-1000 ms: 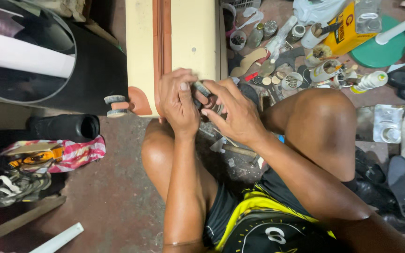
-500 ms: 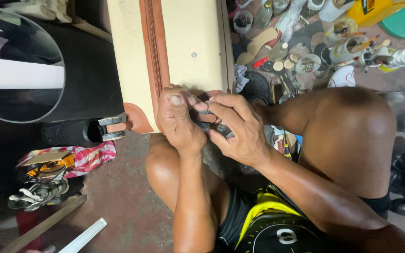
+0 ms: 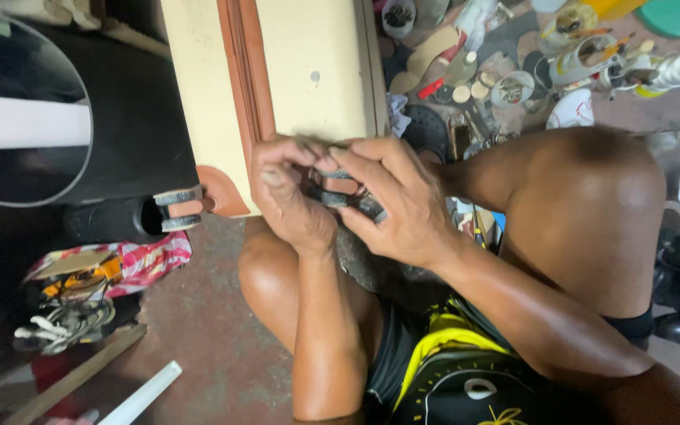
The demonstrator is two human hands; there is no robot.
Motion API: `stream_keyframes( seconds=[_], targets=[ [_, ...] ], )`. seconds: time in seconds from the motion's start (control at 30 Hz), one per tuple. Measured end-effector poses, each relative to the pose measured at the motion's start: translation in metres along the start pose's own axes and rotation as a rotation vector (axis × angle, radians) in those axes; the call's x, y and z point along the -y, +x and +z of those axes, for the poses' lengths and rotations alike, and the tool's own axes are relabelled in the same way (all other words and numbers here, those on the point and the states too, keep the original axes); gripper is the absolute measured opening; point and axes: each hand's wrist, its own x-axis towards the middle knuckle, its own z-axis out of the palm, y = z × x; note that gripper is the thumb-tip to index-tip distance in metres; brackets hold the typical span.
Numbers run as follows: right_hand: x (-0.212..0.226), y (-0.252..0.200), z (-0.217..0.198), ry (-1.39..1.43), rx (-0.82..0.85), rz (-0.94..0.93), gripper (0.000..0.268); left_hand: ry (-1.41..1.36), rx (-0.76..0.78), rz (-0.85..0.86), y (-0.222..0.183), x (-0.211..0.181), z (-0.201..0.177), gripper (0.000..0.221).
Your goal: The person uses a hacksaw to cut the plastic housing of a suitcase wheel and then uses their hands to pull and remove the damaged wheel components.
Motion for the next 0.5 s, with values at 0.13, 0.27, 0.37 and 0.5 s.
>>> stream_keyframes(
  seconds=[0.13,0.27,0.37,0.5],
  targets=[
    [-0.001,0.001,0.002,-0.046,-0.061,-0.054,0.057,0.074,-0.049,-0.024,0.002,0.000,0.003,0.044],
    [-0.005,0.002,0.008,-0.076,-0.050,-0.077,0.054,0.096,-0.095,-0.092,0.006,0.004,0.005,0.041],
    [0.004,-0.004,0.010,-0.098,-0.038,-0.078,0.053,0.069,-0.115,-0.141,0.002,0.002,0.003,0.040],
    [0.011,0.009,-0.003,-0.088,-0.009,-0.072,0.058,0.213,-0.067,0.013,0.009,0.000,0.007,0.049]
  ],
)
